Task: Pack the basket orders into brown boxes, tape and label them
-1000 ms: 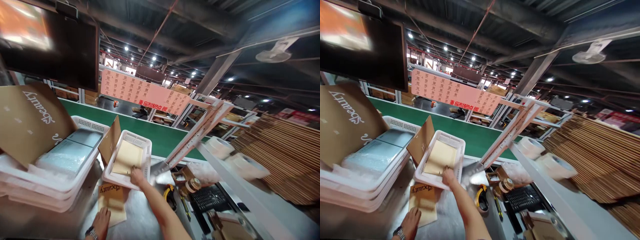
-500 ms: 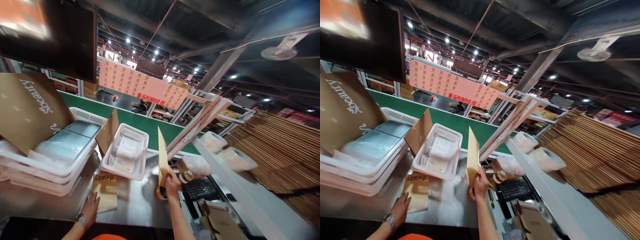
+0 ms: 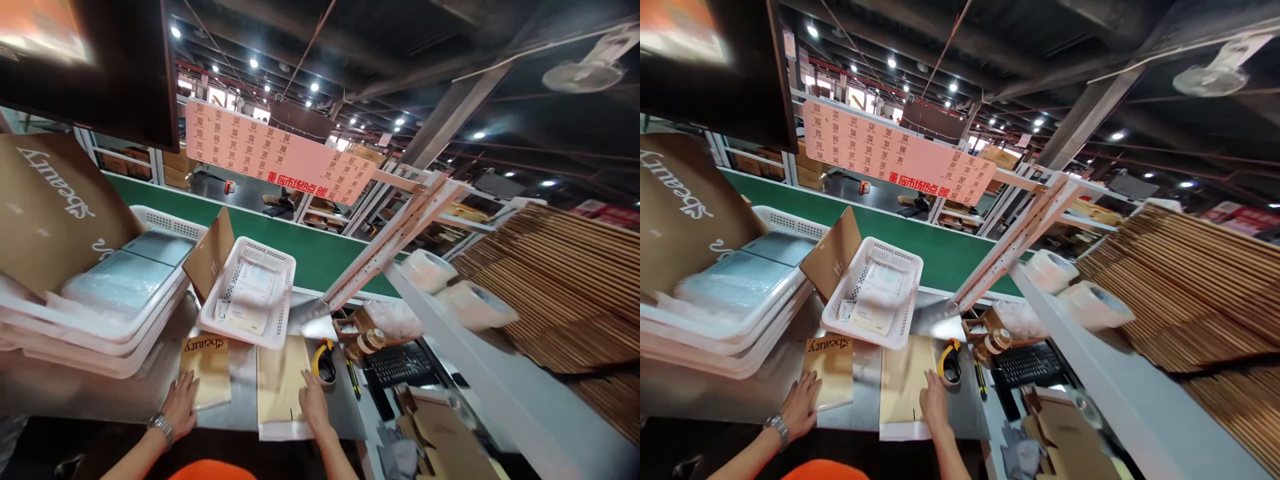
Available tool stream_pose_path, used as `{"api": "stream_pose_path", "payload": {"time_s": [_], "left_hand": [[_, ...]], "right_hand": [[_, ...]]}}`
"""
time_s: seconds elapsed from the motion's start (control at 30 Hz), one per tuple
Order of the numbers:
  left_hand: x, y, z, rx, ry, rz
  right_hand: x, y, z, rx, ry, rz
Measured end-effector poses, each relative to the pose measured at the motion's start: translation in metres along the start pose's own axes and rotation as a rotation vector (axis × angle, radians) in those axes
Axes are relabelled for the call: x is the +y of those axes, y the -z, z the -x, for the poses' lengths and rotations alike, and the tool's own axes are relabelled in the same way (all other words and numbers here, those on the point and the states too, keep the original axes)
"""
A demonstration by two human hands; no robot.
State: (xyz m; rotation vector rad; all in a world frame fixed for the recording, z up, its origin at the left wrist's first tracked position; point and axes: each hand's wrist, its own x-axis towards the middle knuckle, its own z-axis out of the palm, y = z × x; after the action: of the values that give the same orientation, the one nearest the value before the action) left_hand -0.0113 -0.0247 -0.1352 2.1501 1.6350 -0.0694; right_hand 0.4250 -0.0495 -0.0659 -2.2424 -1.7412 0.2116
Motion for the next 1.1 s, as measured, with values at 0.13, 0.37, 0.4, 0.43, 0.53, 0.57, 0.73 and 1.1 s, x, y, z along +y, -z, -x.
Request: {"api": "stream_pose_path", "payload": {"time_s": [0.13,0.37,0.4,0.43,0.53,0.57,0.73,1.1], "left_hand": [[0.002,-0.011,0.004,0.049,-0.033,0.035],[-0.008,-0.050,0.016,0.151,-0.020,0.145],[-0.013,-0.056,0.020,0.198,-0.018,0.176],[-0.017,-0.062,0.024,0.261,-0.017,0.210],[-0.031,-0.079,0.038,0.480,-0.009,0.304],[-0.035,-0.083,0.043,0.538,0.002,0.325],[-0.040,-0.077,0.051,0.617,0.055,0.451],[0.026,0.074,0.025,0.348,-0.039,1.009]], "right_hand": [[-0.085,0.051,-0.082,0.233,0.270,-0.219],[-0.214,0.047,-0.212,-0.127,0.346,0.053],[-0.220,0.041,-0.223,-0.158,0.332,0.087],[-0.223,0.035,-0.233,-0.188,0.315,0.124],[-0.226,0.026,-0.249,-0.249,0.257,0.228],[-0.227,0.025,-0.253,-0.260,0.234,0.258],[-0.230,0.037,-0.262,-0.307,0.210,0.295],[-0.188,0.147,-0.247,-0.269,0.342,-0.168]]}}
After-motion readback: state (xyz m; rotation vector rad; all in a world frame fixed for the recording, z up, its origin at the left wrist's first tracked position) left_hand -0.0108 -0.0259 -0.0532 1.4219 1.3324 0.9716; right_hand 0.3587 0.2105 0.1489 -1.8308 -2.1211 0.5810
